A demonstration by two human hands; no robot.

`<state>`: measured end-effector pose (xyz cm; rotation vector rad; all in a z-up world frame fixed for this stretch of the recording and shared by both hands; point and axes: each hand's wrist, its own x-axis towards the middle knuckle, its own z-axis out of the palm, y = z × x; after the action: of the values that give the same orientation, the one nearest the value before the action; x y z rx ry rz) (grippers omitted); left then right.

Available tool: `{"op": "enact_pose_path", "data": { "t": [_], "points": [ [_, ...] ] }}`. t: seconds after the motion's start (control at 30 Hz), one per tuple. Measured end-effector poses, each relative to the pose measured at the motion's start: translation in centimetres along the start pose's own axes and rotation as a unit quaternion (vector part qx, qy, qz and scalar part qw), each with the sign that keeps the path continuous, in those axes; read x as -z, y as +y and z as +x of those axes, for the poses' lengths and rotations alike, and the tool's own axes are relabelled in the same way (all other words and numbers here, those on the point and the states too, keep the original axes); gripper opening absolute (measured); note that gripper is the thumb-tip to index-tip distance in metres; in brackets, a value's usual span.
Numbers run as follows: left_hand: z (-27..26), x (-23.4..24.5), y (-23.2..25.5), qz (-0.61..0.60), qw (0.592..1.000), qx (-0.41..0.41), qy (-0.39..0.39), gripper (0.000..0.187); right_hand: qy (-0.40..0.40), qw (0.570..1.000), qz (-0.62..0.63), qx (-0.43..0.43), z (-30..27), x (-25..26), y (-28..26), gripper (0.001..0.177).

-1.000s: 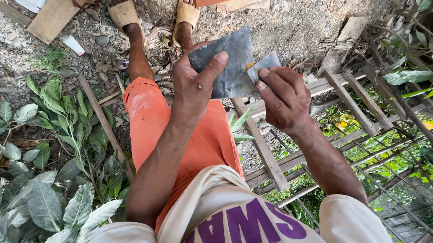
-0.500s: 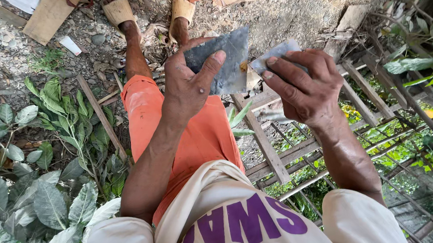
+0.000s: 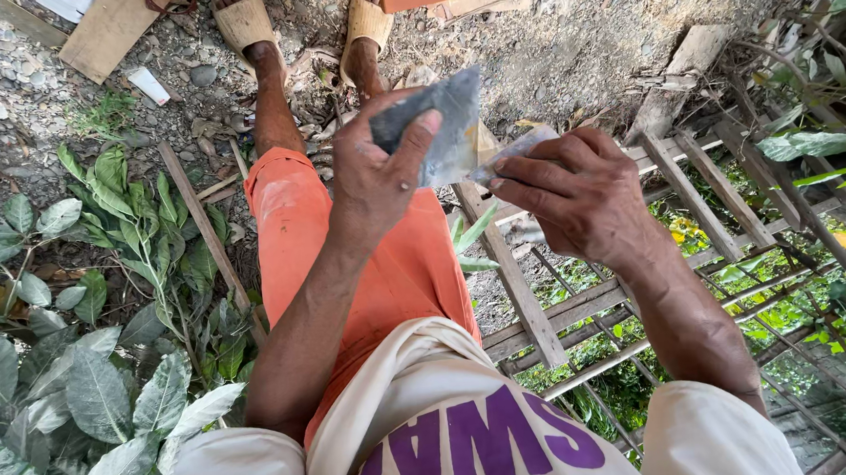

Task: The person sands the surface and edges of a wooden board using pieces of sandpaper held in both hands.

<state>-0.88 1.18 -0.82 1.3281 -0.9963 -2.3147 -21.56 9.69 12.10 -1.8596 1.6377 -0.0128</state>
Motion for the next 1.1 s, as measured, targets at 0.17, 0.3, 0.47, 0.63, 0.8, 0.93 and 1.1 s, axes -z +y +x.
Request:
{"op": "enact_pose_path", "data": {
  "t": [0.17,0.3,0.47,0.63,0.8,0.93,1.1],
  "points": [
    [-0.3,1.0,-0.9,-0.133,0.986,0.08,0.057,0.027,0.145,0.961,0.222,-0.081,-1.6,-2.1,0.5,0.044],
    [-0.6,-1.2,-1.8,-0.238,0.966,0.084,0.058,0.028,0.249,0.927,0.256,-0.116,-1.1,-6.9,-0.6,0.046],
    [-0.2,-2.1,-2.1,-0.303,0.945,0.112,0.055,0.028,0.225,0.967,0.082,-0.082,-1.4,-8.7,-0.7,0.048],
    [-0.2,-2.2,-1.0,-0.392,0.905,0.165,0.024,0.028,0.074,0.996,-0.033,-0.036,-2.3,-7.6,2.1,0.039],
    [0.0,-1.4,1.0,-0.153,0.984,0.077,0.053,0.032,0.161,0.986,0.001,-0.043,-2.7,-4.4,2.6,0.03],
    [0.0,-1.8,1.4,-0.118,0.991,0.057,0.024,0.035,0.196,0.977,-0.077,-0.032,-2.8,-1.8,1.2,0.025],
    [0.2,-2.1,1.0,-0.074,0.997,0.028,0.019,0.035,0.164,0.973,-0.161,-0.015,-2.2,-1.9,0.9,0.024]
  ]
}}
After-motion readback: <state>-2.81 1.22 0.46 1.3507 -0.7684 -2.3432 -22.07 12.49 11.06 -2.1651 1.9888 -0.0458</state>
